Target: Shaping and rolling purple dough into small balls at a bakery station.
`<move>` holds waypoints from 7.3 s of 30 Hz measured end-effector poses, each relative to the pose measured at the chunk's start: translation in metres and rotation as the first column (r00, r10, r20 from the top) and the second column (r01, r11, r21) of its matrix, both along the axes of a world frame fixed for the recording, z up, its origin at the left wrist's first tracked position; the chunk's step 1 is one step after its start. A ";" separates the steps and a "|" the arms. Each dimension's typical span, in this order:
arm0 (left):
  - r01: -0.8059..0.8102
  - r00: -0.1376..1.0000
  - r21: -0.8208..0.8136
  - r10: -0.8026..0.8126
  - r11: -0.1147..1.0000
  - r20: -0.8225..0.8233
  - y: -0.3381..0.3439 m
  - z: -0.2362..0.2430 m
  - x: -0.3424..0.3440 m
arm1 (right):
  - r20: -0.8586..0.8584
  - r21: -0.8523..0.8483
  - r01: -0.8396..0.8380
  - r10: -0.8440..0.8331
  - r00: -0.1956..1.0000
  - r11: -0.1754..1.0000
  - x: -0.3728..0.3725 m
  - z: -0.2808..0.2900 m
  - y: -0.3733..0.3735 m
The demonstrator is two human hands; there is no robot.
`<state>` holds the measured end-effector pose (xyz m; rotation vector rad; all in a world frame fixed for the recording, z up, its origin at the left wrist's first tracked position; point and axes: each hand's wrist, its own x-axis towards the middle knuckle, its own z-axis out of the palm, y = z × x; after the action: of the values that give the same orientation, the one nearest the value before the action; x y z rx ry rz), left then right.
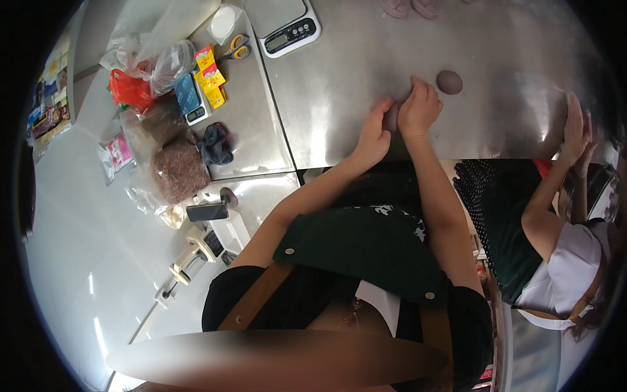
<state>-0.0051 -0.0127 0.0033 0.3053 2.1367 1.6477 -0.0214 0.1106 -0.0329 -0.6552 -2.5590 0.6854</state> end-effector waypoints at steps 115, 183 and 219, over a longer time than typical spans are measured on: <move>0.003 0.982 0.017 0.001 1.000 -0.189 0.007 0.017 0.009 | -0.228 0.018 -0.068 0.070 0.971 0.998 -0.017 0.032 0.008; 0.097 0.993 0.093 -0.090 0.991 -0.071 0.005 0.012 -0.012 | -0.233 -0.066 -0.098 0.080 0.969 0.993 -0.023 0.028 0.014; 0.123 0.992 0.069 -0.121 0.990 -0.024 -0.007 0.012 0.037 | -0.084 -0.129 -0.008 -0.003 0.996 0.992 0.020 0.026 0.003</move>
<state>0.0319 -0.0194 0.0150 0.4664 2.0345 1.6583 -0.0019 0.1135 -0.0066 -0.6510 -2.4543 0.8674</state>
